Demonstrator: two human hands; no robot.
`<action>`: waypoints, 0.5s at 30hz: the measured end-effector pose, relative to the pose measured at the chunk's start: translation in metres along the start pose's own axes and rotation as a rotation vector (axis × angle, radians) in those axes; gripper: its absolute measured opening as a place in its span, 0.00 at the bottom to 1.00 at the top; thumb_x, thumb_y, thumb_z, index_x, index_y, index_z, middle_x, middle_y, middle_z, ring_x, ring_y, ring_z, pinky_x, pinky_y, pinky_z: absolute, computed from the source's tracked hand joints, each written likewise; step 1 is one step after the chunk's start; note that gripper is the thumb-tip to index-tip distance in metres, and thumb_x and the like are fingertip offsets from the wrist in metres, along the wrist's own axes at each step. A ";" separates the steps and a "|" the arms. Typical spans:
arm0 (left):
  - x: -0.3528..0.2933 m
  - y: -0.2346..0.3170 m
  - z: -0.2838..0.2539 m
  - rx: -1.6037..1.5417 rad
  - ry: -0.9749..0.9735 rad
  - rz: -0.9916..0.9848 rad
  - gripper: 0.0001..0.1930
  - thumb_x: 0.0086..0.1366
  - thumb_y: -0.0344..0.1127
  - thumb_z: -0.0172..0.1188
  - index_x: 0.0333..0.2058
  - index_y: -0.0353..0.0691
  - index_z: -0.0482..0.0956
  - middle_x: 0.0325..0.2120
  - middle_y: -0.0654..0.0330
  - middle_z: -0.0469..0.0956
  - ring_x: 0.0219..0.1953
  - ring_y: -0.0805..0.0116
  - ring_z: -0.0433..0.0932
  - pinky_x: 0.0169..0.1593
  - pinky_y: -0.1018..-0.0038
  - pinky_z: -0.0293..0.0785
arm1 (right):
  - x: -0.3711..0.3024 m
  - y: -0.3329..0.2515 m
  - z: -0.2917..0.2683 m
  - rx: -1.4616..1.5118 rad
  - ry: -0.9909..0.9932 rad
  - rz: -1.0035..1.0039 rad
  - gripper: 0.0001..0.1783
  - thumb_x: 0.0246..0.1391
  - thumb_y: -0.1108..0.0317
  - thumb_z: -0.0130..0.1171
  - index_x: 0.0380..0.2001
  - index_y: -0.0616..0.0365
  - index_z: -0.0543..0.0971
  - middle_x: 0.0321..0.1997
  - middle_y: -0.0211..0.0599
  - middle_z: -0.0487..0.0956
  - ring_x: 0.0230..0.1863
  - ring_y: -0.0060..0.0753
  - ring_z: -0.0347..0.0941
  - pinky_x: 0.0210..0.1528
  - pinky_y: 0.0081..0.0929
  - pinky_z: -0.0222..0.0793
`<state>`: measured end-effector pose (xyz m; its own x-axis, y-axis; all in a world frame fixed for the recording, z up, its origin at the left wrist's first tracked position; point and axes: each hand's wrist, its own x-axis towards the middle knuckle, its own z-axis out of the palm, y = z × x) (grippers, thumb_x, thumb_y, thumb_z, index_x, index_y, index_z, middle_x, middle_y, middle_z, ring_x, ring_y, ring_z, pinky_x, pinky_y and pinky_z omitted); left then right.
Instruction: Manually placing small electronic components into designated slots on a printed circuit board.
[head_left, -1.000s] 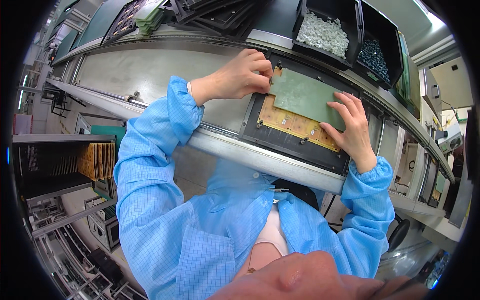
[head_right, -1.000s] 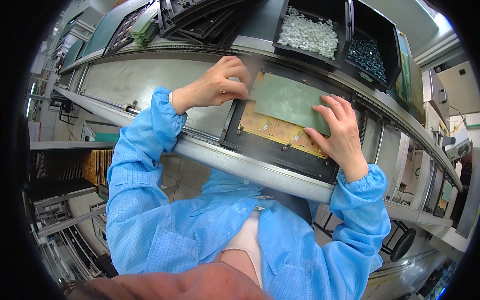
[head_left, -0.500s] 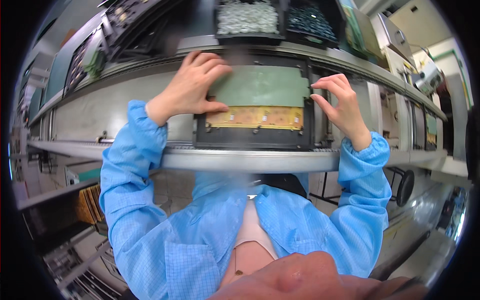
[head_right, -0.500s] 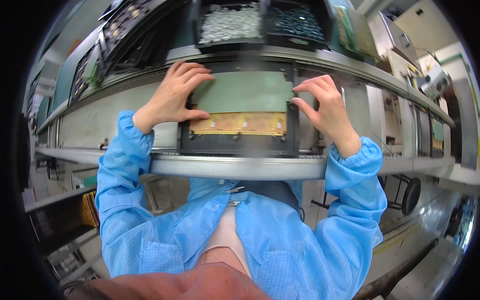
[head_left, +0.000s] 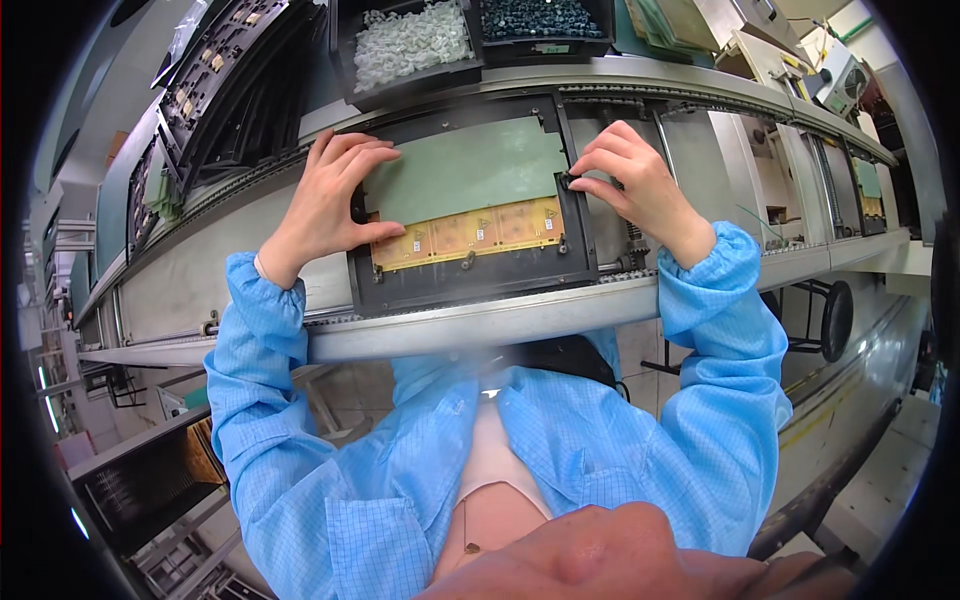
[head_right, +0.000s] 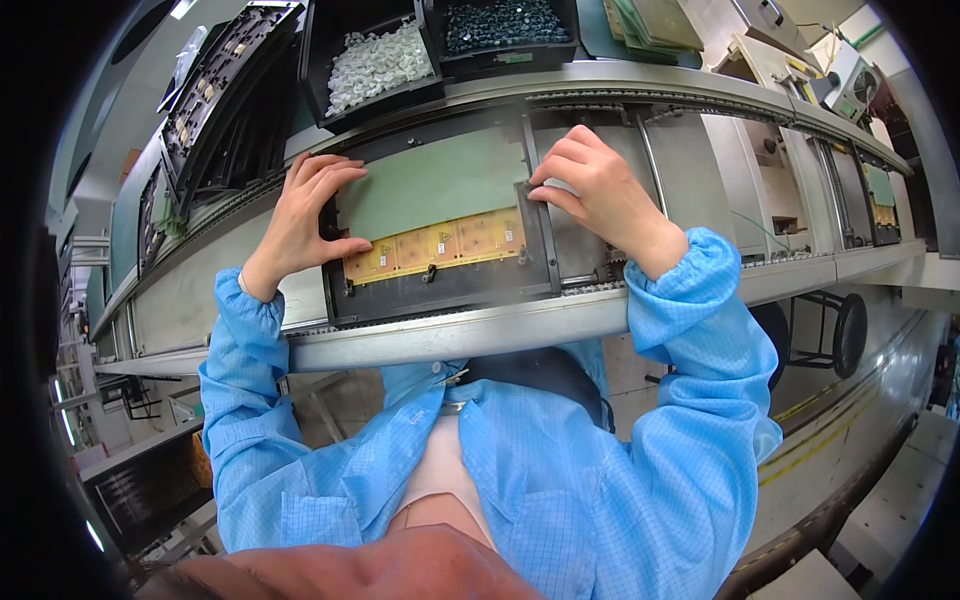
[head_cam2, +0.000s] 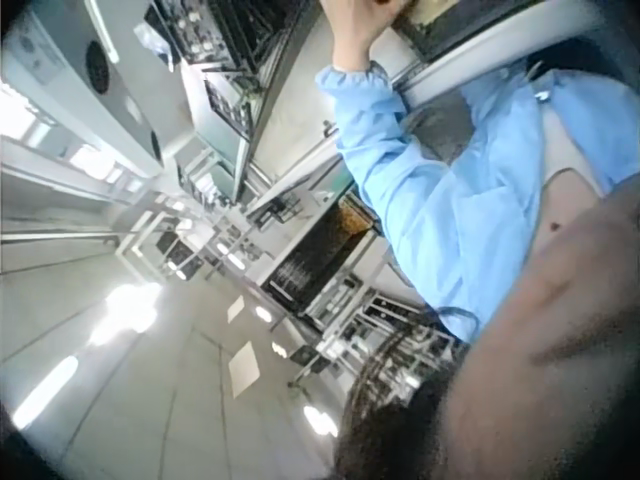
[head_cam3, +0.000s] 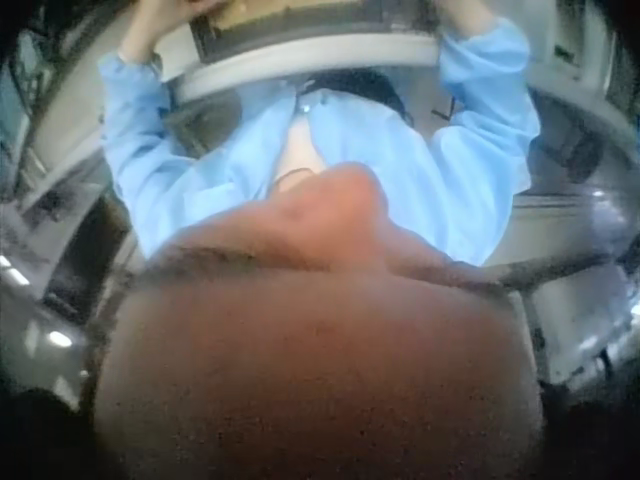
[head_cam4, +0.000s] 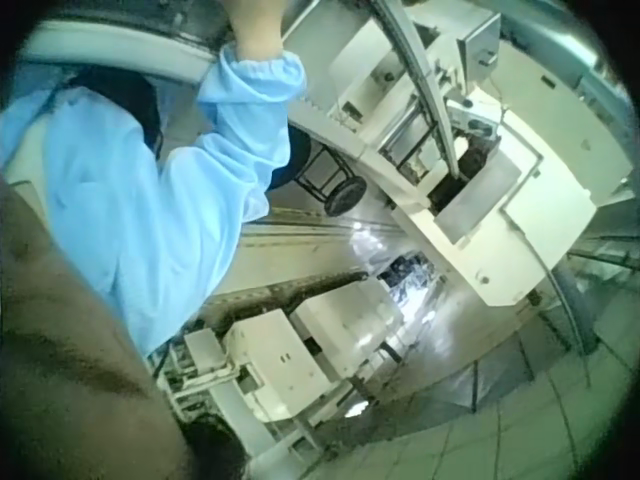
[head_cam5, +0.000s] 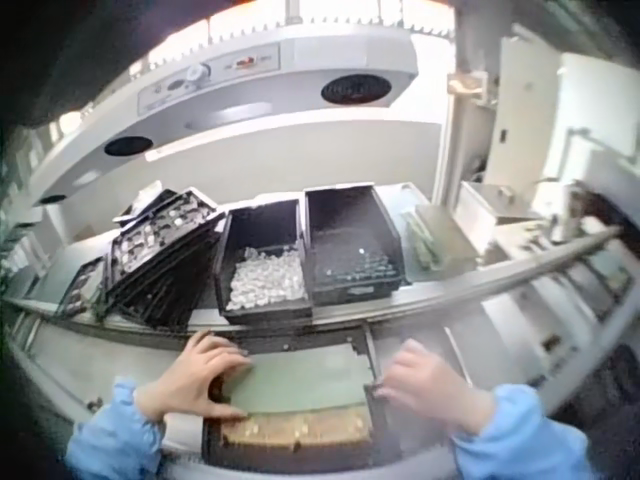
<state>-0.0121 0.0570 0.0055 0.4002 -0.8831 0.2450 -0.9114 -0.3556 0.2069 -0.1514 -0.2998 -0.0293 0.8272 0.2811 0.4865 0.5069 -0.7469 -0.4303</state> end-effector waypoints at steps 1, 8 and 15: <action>-0.002 0.001 -0.001 0.004 -0.001 -0.001 0.37 0.43 0.49 0.76 0.52 0.41 0.74 0.50 0.56 0.76 0.58 0.54 0.69 0.68 0.50 0.53 | 0.002 -0.002 0.000 -0.021 0.016 -0.042 0.10 0.45 0.70 0.71 0.29 0.59 0.80 0.32 0.35 0.77 0.39 0.41 0.71 0.40 0.34 0.72; -0.003 -0.002 -0.002 -0.025 -0.021 -0.022 0.38 0.42 0.49 0.77 0.52 0.41 0.74 0.54 0.56 0.76 0.59 0.53 0.68 0.67 0.52 0.56 | 0.007 -0.001 0.012 -0.047 0.072 -0.140 0.12 0.47 0.71 0.70 0.24 0.62 0.75 0.25 0.37 0.73 0.32 0.42 0.69 0.34 0.35 0.69; -0.005 -0.003 -0.002 -0.025 -0.015 -0.010 0.39 0.41 0.49 0.78 0.52 0.41 0.75 0.54 0.56 0.76 0.59 0.51 0.68 0.67 0.53 0.58 | 0.005 -0.007 0.018 -0.018 0.075 -0.154 0.12 0.48 0.75 0.68 0.25 0.63 0.72 0.25 0.40 0.70 0.30 0.45 0.68 0.32 0.36 0.68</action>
<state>-0.0115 0.0631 0.0055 0.4073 -0.8841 0.2291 -0.9048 -0.3563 0.2332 -0.1462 -0.2827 -0.0372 0.7193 0.3480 0.6012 0.6215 -0.7090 -0.3331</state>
